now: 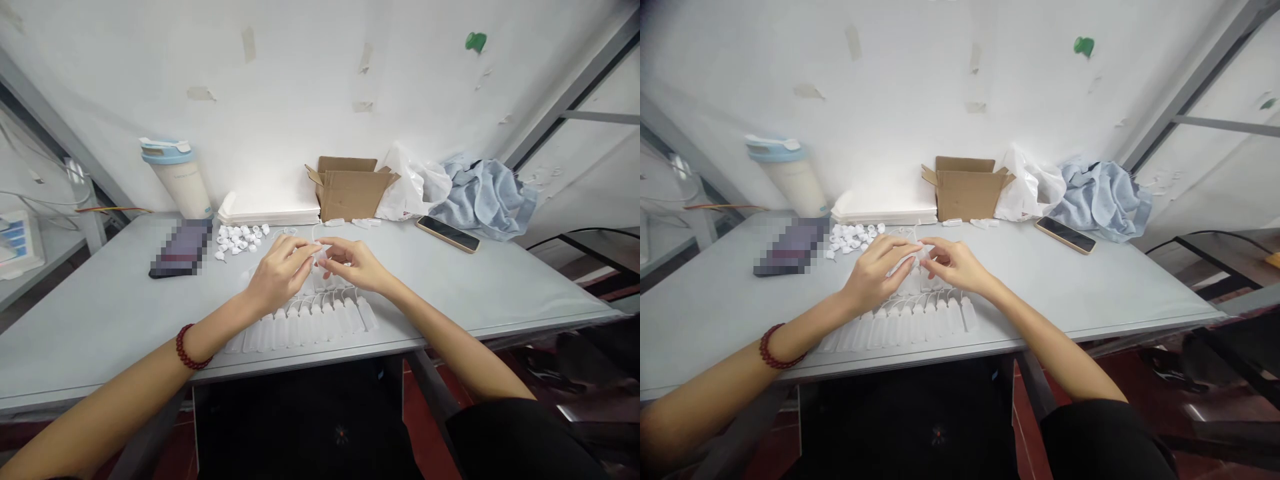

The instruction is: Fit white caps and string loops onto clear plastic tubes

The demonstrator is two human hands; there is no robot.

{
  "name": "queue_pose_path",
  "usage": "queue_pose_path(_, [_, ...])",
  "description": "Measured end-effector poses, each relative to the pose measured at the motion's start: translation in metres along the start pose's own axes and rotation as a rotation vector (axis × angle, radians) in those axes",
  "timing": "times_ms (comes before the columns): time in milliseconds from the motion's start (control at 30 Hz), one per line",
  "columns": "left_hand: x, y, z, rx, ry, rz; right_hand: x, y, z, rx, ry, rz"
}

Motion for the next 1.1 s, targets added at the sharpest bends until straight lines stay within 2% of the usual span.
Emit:
queue_pose_path(300, [0.001, -0.003, -0.001, 0.032, 0.031, 0.031, 0.000, 0.000, 0.000, 0.040, 0.023, -0.029])
queue_pose_path(467, [-0.001, 0.003, 0.001, 0.095, 0.076, -0.026, -0.001, -0.001, -0.004, -0.072, -0.059, 0.009])
queue_pose_path(600, [-0.001, 0.002, 0.003, 0.079, 0.086, -0.001, -0.001, -0.001, -0.007, -0.191, -0.077, 0.030])
queue_pose_path(700, [-0.001, 0.002, 0.000, 0.023, 0.043, 0.007, -0.001, -0.002, -0.006, -0.265, -0.081, 0.053])
queue_pose_path(833, [-0.003, -0.001, -0.009, -0.035, -0.079, 0.038, -0.002, -0.001, -0.002, -0.320, -0.079, 0.085])
queue_pose_path(1100, [-0.008, -0.013, -0.018, -0.115, -0.212, 0.067, -0.003, 0.005, -0.005, -0.298, -0.072, 0.188])
Point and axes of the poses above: each hand's wrist, its own x-axis away from the middle knuckle, its own y-axis out of the back of the hand, z = x × y, the point moved 8 cm from there along -x, towards the middle knuckle, and after that the axes turned 12 degrees about x, right-handed, at the moved point
